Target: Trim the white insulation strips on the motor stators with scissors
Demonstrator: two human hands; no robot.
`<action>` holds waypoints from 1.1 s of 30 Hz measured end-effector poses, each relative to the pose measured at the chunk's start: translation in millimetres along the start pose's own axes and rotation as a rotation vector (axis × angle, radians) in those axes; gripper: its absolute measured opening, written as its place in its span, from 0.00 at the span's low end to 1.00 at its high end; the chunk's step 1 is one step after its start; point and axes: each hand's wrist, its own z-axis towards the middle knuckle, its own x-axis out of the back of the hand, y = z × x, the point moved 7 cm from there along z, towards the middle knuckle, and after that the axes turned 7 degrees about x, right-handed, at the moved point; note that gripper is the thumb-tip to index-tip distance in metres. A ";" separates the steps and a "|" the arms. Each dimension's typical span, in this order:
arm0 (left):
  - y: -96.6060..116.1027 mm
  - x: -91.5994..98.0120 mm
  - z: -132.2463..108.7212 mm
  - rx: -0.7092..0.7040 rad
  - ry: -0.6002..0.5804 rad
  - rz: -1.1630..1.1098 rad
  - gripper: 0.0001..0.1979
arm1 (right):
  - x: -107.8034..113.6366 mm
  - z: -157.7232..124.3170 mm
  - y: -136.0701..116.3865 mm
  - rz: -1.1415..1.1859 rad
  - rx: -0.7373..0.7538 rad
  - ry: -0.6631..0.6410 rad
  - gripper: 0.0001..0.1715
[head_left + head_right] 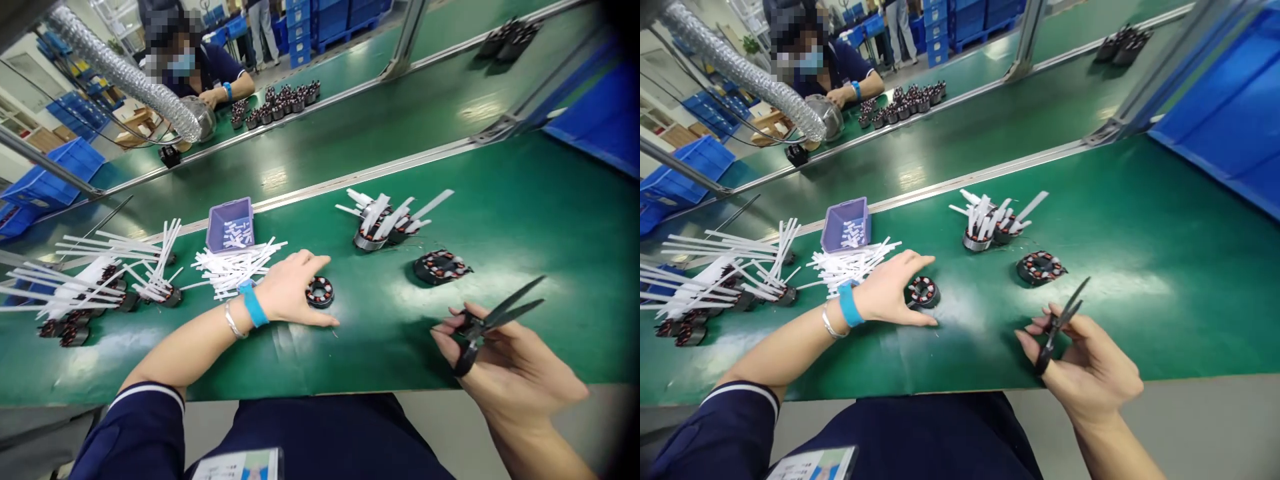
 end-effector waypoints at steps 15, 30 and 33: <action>53.8 -57.8 79.2 -0.076 0.238 -0.767 0.26 | 24.0 -8.0 -10.4 0.056 -0.053 0.095 0.22; 10.9 -29.5 117.4 0.136 0.362 -0.509 0.28 | -33.4 -18.0 -65.8 0.255 0.247 -0.374 0.31; 10.7 -33.1 124.2 0.177 0.342 -0.588 0.19 | -38.3 -19.7 -66.5 0.243 0.249 -0.396 0.29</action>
